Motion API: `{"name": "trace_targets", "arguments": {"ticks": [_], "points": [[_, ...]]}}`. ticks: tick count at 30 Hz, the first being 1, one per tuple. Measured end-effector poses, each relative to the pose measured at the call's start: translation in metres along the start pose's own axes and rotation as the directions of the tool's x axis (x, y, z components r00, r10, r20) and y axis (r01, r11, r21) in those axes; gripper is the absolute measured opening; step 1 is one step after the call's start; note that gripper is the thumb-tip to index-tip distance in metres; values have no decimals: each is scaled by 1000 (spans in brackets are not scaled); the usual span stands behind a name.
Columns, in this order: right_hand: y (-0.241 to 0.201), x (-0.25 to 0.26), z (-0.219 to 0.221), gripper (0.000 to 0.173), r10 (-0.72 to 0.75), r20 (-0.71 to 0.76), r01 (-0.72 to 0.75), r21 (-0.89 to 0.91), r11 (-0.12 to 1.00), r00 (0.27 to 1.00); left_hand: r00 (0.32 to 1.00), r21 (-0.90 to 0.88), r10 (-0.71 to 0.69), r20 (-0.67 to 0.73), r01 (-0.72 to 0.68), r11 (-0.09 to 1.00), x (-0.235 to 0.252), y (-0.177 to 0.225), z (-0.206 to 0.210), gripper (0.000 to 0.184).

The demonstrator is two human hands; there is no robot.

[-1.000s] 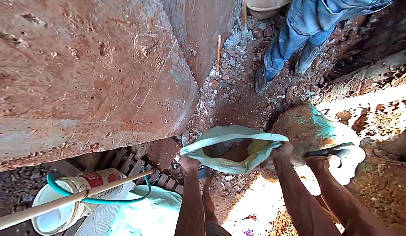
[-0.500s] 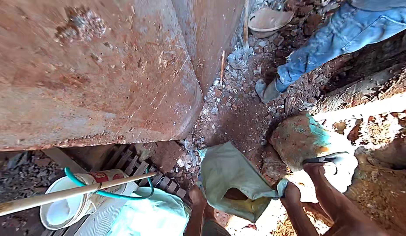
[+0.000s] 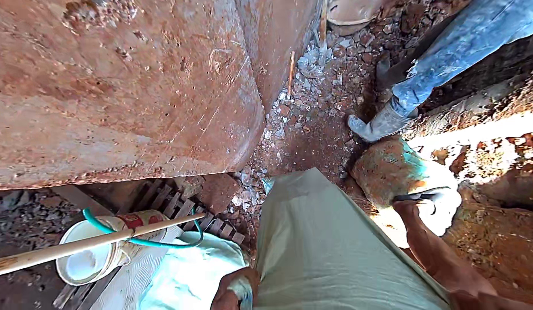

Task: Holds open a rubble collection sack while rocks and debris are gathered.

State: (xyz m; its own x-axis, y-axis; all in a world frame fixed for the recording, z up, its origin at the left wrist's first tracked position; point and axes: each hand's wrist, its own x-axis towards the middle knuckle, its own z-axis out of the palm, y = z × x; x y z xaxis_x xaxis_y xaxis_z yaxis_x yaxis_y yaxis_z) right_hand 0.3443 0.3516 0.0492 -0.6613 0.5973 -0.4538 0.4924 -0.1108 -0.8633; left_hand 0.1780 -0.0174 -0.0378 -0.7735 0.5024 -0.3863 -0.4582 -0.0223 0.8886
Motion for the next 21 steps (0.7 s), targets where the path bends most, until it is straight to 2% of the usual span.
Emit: {"name": "trace_targets", "arguments": {"ticks": [2, 3, 4, 5, 6, 7, 8, 9, 10, 11, 13, 15, 16, 17, 19, 21], "points": [[16, 13, -13, 39, 7, 144, -11, 28, 1000, 990, 999, 23, 3, 41, -4, 1000, 2, 1, -9, 46], [33, 23, -15, 44, -6, 170, -3, 54, 999, 985, 1000, 4, 8, 16, -8, 1000, 14, -12, -14, 48], [57, 34, -13, 39, -24, 146, 12, 82, 997, 989, 998, -26, -2, -68, 0, 1000, 33, -34, -17, 49], [84, 48, -3, 34, -18, 85, 8, 115, 993, 996, 975, -52, -55, -216, 45, 998, 59, -61, -18, 49], [115, 71, 18, 32, 54, -16, -51, 155, 987, 998, 904, -52, -148, -401, 139, 989, 92, -90, -17, 44], [153, 105, 44, 34, 152, -130, -126, 189, 974, 980, 784, -22, -252, -567, 291, 957, 125, -121, -17, 37], [193, 143, 69, 35, 282, -235, -226, 238, 944, 930, 640, -35, -341, -689, 440, 897, 151, -155, -19, 32], [224, 172, 89, 39, 420, -310, -319, 326, 890, 853, 524, -107, -406, -749, 508, 855, 165, -186, -21, 35], [245, 189, 100, 40, 510, -356, -359, 411, 838, 783, 473, -163, -431, -768, 506, 847, 165, -213, -19, 42], [254, 201, 106, 39, 507, -383, -342, 421, 840, 772, 475, -180, -425, -770, 478, 860, 166, -225, -11, 47], [256, 206, 107, 40, 423, -382, -281, 375, 884, 822, 512, -102, -361, -779, 464, 880, 171, -231, -5, 43], [257, 157, 92, 38, 412, -368, -291, 340, 894, 834, 502, -139, -398, -768, 476, 869, 129, -217, 1, 40], [241, 157, 88, 36, 378, -364, -275, 303, 912, 851, 520, -124, -383, -763, 464, 877, 137, -201, 6, 39], [223, 165, 87, 36, 360, -365, -278, 260, 925, 858, 538, -71, -368, -758, 493, 867, 153, -188, 9, 39], [199, 131, 73, 37, 402, -363, -367, 164, 916, 841, 542, 96, -396, -742, 670, 736, 126, -171, 20, 40], [182, 157, 59, 36, 233, -374, -190, 148, 971, 898, 686, 210, -285, -670, 544, 813, 152, -158, 18, 44]]}}
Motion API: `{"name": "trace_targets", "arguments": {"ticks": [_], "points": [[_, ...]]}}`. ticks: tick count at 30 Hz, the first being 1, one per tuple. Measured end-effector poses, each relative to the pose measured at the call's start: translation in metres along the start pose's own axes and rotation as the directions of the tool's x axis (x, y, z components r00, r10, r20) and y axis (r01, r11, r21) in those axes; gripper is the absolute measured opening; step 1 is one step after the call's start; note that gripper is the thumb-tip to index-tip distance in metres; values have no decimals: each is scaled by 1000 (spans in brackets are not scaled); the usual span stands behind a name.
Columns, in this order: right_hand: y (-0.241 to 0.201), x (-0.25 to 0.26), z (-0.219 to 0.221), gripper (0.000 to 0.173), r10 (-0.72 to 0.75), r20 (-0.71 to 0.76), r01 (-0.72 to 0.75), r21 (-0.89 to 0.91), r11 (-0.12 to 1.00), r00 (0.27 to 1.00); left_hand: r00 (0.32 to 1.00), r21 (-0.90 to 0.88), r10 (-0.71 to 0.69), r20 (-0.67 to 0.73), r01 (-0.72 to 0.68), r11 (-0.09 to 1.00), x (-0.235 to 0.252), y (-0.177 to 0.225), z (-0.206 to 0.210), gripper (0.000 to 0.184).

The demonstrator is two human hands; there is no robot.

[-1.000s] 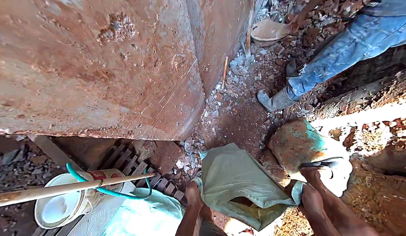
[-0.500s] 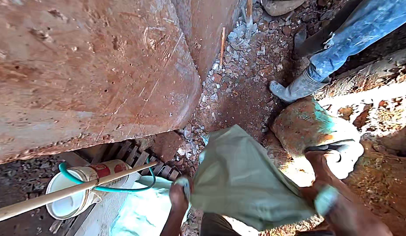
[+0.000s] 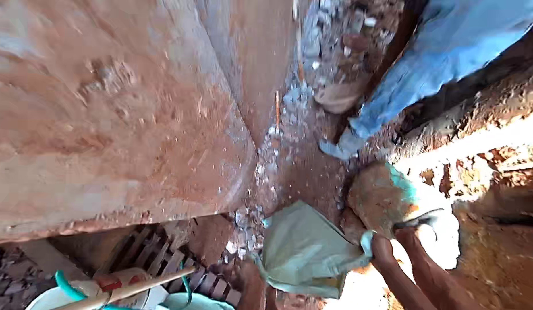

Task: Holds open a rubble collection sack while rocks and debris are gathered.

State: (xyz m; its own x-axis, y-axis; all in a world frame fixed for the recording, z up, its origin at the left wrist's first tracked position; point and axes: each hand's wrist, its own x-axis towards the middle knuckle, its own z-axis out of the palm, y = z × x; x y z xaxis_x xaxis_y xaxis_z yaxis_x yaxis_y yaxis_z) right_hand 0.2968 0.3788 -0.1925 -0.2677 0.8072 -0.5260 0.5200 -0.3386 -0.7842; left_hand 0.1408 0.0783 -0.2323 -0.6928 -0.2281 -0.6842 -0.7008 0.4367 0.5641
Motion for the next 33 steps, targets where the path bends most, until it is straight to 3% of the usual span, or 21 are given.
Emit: {"name": "trace_targets", "arguments": {"ticks": [3, 5, 7, 10, 12, 14, 17, 19, 21, 23, 25, 27, 30, 33], "points": [[-28, -31, -29, 28, 1, -1, -1, 45, 999, 1000, 997, -147, -66, -43, 59, 987, -44, 33, -28, 31], [-44, -38, -46, 26, -10, -7, 11, 121, 993, 1000, 1000, -309, -9, 27, 17, 951, -68, 66, -45, 27], [-47, -37, -64, 25, -55, -59, 61, 112, 992, 997, 989, -462, 118, 94, -61, 885, -71, 68, -55, 36], [-19, -12, -43, 31, -48, -79, 52, 45, 998, 996, 993, -516, 113, 26, -83, 853, -38, 50, -39, 35], [20, 19, 5, 38, 50, -146, -37, 87, 995, 988, 997, -580, -56, -59, 11, 814, 10, 31, -2, 32], [52, 37, 33, 43, 231, -206, -186, 219, 958, 951, 965, -590, -246, -95, 144, 795, 49, 9, 24, 44], [26, 57, 54, 42, 228, -194, -205, 130, 970, 954, 977, -524, -187, -101, 107, 845, 75, 30, 46, 41], [40, 44, 39, 42, 219, -171, -216, 38, 976, 961, 985, -517, -163, -56, 111, 849, 62, 14, 29, 40], [40, 49, 37, 42, 205, -174, -197, 63, 978, 963, 994, -568, -105, -6, 83, 819, 67, 8, 21, 37], [50, 46, 28, 42, 219, -186, -210, 70, 975, 958, 996, -528, -87, -14, 66, 847, 64, -10, 10, 35], [53, 41, 25, 40, 215, -182, -216, 19, 976, 959, 995, -370, -89, -53, 63, 927, 62, -19, 3, 35], [48, 31, 25, 39, 178, -180, -204, -134, 970, 967, 992, -201, -109, -58, 96, 975, 54, -14, -3, 39], [34, 18, 17, 38, 95, -142, -151, -459, 875, 985, 996, -111, -72, 54, 78, 991, 44, 0, -16, 40], [23, 5, -3, 34, 36, -112, -101, -665, 740, 993, 978, 164, 107, 179, -137, 977, 52, -5, -42, 34]]}}
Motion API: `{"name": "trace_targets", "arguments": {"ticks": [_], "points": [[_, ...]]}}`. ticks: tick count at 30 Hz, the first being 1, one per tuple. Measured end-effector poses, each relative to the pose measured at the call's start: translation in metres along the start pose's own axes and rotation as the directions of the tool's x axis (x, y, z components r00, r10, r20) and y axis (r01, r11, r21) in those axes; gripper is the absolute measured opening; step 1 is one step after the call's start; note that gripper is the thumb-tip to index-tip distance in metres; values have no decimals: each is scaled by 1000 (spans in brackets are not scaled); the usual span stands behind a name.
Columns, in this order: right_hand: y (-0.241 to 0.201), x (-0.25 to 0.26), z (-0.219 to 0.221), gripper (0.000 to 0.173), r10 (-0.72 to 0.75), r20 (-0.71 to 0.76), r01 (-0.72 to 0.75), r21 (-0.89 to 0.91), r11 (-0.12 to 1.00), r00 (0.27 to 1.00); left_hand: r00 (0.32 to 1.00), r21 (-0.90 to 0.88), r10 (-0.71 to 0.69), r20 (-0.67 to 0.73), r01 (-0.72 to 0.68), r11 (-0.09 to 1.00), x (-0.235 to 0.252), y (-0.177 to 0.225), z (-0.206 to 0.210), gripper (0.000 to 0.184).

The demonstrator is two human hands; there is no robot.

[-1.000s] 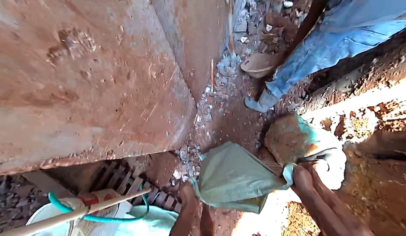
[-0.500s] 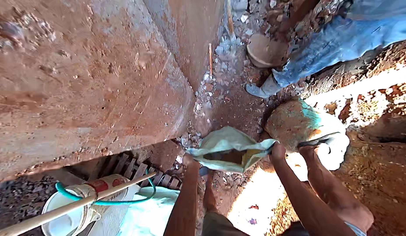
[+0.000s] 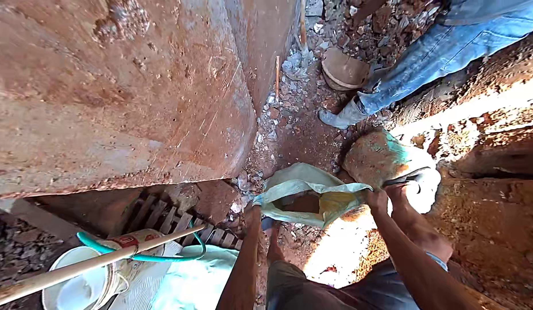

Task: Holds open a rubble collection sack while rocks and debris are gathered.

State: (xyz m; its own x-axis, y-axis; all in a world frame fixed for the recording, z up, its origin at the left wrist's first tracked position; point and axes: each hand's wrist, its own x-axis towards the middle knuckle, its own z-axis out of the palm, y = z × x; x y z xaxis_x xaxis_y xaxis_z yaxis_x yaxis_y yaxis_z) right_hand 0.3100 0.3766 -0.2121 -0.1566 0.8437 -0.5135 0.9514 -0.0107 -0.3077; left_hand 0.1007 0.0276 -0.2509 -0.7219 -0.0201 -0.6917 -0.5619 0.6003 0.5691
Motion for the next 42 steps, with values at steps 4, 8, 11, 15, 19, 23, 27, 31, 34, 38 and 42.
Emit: {"name": "trace_targets", "arguments": {"ticks": [4, 8, 11, 15, 19, 23, 27, 31, 34, 38, 42], "points": [[0, -12, -29, 33, -42, 64, 60, -307, 950, 997, 957, 286, 151, 246, -220, 932, 7, -9, -35, 31], [15, -8, -26, 36, -68, 36, 73, -176, 982, 997, 913, 109, 183, 364, -237, 965, 18, -21, -40, 32], [21, 7, -27, 35, -26, 66, 27, -8, 1000, 998, 901, -130, 161, 404, -118, 985, 19, -30, -40, 28], [19, 12, -41, 33, 55, 149, -58, 19, 998, 987, 899, -86, 191, 394, -171, 982, 14, -35, -49, 26], [4, 3, -50, 33, -27, 122, 85, -497, 864, 992, 931, 416, 286, 228, -358, 836, 4, 1, -59, 29], [13, 25, -57, 31, -100, 216, 186, -429, 884, 971, 938, 415, 293, 184, -345, 842, 6, 18, -52, 22], [31, 39, -62, 23, -4, 415, -34, 84, 996, 910, 962, 156, 82, 261, -126, 980, 8, 8, -48, 23], [43, 64, -62, 21, -119, 507, -58, 321, 945, 854, 966, -247, -41, 255, 106, 963, -11, 16, -47, 25], [59, 81, -73, 19, -215, 553, 9, 351, 936, 805, 935, -179, 43, 352, 22, 984, -17, 23, -59, 23], [90, 104, -88, 29, -429, 446, 164, 519, 839, 785, 861, -373, 370, 349, -234, 898, -1, 7, -100, 27], [144, 111, -63, 74, -475, 208, 484, 9, 875, 855, 843, 317, 465, 271, -534, 784, 41, -53, -116, 96]]}}
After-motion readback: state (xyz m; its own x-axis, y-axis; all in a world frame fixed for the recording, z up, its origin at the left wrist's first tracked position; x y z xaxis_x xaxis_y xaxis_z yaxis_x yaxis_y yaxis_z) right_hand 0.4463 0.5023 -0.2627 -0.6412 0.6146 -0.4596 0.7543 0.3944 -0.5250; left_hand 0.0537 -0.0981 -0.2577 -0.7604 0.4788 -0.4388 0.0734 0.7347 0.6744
